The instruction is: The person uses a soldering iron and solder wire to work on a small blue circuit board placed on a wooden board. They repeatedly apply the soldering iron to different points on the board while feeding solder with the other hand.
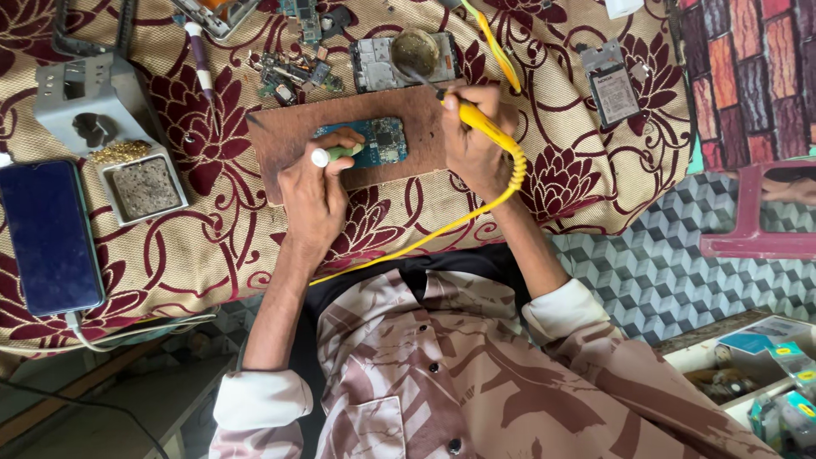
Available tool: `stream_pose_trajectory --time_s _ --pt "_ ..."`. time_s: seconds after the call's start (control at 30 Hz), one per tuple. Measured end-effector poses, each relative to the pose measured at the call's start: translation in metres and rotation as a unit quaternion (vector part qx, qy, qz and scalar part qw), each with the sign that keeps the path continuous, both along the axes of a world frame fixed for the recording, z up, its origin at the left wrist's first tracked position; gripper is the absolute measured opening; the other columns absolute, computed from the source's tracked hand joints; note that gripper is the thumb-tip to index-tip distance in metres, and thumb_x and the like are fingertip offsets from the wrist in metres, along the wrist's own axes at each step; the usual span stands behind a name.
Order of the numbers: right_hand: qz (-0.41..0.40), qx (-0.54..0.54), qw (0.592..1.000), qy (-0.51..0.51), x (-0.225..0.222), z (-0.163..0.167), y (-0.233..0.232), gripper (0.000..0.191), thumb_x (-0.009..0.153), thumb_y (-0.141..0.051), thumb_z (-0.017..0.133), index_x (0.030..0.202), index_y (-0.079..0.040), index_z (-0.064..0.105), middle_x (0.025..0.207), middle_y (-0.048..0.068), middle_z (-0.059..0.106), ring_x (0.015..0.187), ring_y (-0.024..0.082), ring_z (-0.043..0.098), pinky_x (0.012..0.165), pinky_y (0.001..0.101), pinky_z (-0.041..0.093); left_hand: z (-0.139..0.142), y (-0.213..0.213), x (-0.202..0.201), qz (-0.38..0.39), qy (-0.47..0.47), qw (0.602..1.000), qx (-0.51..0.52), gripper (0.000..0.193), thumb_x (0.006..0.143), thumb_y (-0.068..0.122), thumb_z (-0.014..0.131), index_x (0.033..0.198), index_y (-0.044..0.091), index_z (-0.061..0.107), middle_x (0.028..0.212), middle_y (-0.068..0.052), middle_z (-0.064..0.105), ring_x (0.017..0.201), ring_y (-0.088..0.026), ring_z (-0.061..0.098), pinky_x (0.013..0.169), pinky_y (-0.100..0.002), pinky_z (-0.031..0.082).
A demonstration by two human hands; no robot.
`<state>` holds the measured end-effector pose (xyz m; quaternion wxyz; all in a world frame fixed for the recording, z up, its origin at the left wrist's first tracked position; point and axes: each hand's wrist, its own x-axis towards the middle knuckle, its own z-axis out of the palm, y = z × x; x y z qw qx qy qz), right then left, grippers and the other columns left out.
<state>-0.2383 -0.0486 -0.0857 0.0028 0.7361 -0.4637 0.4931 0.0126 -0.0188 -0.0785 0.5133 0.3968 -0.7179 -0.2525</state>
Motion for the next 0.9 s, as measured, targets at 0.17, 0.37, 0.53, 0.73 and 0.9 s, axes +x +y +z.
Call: stream_pose_trajectory --time_s 0.17,0.37,0.53,0.73,0.9 --pt "-0.019 0.004 1.0 -0.013 0.0004 0.0003 -0.0018 0.017 0.109 -0.011 0.061 0.1 -0.003 0.049 0.069 0.003 0.061 0.052 0.01 0.053 0.048 0.0284 0.037 0.0 -0.0004 -0.0002 -0.001 0.0 1.0 0.006 0.01 0.109 0.0 0.048 0.109 -0.004 0.057 0.112 -0.015 0.075 0.089 -0.023 0.077 0.078 -0.031 0.062" --pt "-0.055 -0.026 0.998 -0.015 0.0007 0.0001 -0.0007 0.017 0.109 -0.009 0.06 0.098 -0.004 0.048 0.064 0.001 0.052 0.05 0.011 0.048 0.049 0.03 0.033 -0.0023 -0.0023 -0.0019 0.001 -0.001 1.0 0.006 0.013 0.111 0.003 0.047 0.108 -0.002 0.058 0.112 -0.014 0.076 0.089 -0.022 0.078 0.077 -0.03 0.064" --pt "-0.083 -0.01 0.996 -0.017 0.0012 -0.0003 -0.0016 0.018 0.11 -0.007 0.06 0.097 -0.004 0.048 0.062 0.001 0.049 0.049 0.011 0.047 0.049 0.0315 0.029 -0.0019 -0.0004 -0.0004 -0.005 0.002 1.0 -0.006 0.013 0.112 0.003 0.046 0.111 -0.003 0.057 0.113 -0.013 0.075 0.092 -0.022 0.077 0.08 -0.032 0.064" --pt "-0.055 -0.039 0.997 -0.033 0.0016 -0.0004 -0.0042 0.019 0.108 -0.006 0.059 0.093 -0.005 0.046 0.062 0.001 0.049 0.049 0.012 0.046 0.048 0.0314 0.031 -0.0023 -0.0015 -0.0003 0.007 -0.01 1.0 0.013 0.011 0.107 0.0 0.05 0.101 -0.002 0.059 0.11 -0.014 0.076 0.074 -0.02 0.073 0.066 -0.032 0.058" --pt "-0.073 -0.001 0.996 -0.057 0.0031 0.0048 -0.001 0.019 0.11 -0.004 0.057 0.095 -0.004 0.047 0.061 0.001 0.046 0.049 0.012 0.046 0.049 0.0333 0.03 -0.0015 -0.0005 -0.0001 0.011 -0.008 1.0 0.014 0.009 0.107 -0.002 0.051 0.107 -0.002 0.06 0.11 -0.012 0.076 0.078 -0.02 0.075 0.071 -0.03 0.061"
